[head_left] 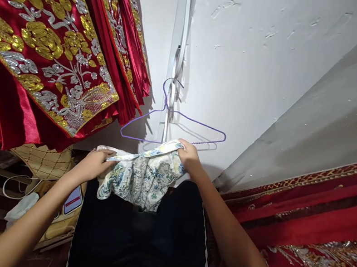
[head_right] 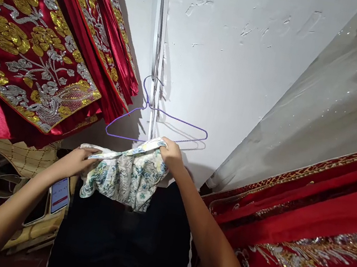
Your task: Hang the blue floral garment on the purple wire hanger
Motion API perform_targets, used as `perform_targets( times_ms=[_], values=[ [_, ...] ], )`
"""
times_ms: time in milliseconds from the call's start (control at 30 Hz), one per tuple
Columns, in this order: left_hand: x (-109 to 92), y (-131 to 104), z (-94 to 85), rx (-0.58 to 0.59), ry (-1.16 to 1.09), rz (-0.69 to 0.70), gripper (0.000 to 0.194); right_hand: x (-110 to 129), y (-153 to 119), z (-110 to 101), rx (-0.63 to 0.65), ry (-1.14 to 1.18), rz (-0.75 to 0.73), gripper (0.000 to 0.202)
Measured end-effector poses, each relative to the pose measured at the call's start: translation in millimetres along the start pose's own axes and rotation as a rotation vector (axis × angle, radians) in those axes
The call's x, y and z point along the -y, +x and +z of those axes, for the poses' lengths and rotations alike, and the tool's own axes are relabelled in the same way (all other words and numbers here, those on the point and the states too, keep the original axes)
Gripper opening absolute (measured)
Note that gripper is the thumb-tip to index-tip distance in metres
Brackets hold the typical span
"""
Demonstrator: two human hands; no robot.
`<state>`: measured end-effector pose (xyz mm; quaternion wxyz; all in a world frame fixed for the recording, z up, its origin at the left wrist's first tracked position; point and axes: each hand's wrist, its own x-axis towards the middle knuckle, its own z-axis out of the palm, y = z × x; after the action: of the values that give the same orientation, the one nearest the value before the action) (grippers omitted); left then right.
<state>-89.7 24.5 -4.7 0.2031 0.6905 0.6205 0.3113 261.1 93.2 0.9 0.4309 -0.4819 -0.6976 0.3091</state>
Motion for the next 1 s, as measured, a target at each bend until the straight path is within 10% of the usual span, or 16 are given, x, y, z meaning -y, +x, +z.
perform_targets(
  times_ms=[433,600,700,867,1000],
  values=[
    [-87,44,-0.3,-0.173,0.014,0.448,0.033,34,-44,-26,0.156,0.023,-0.041,0.020],
    [-82,58,-6.8,-0.162,0.074,0.514,0.035,41,-54,-62,-0.314,0.046,-0.014,0.086],
    [-83,59,-12.3,-0.162,0.101,0.553,0.031,33,-47,-91,-0.511,-0.076,0.023,0.093],
    [-83,61,-18.1,-0.325,0.102,0.539,0.026,41,-34,-144,-0.066,-0.150,0.165,0.027],
    [-72,63,-18.7,-0.375,-0.003,0.354,0.032,64,-27,-162,0.316,0.144,0.195,0.042]
  ],
)
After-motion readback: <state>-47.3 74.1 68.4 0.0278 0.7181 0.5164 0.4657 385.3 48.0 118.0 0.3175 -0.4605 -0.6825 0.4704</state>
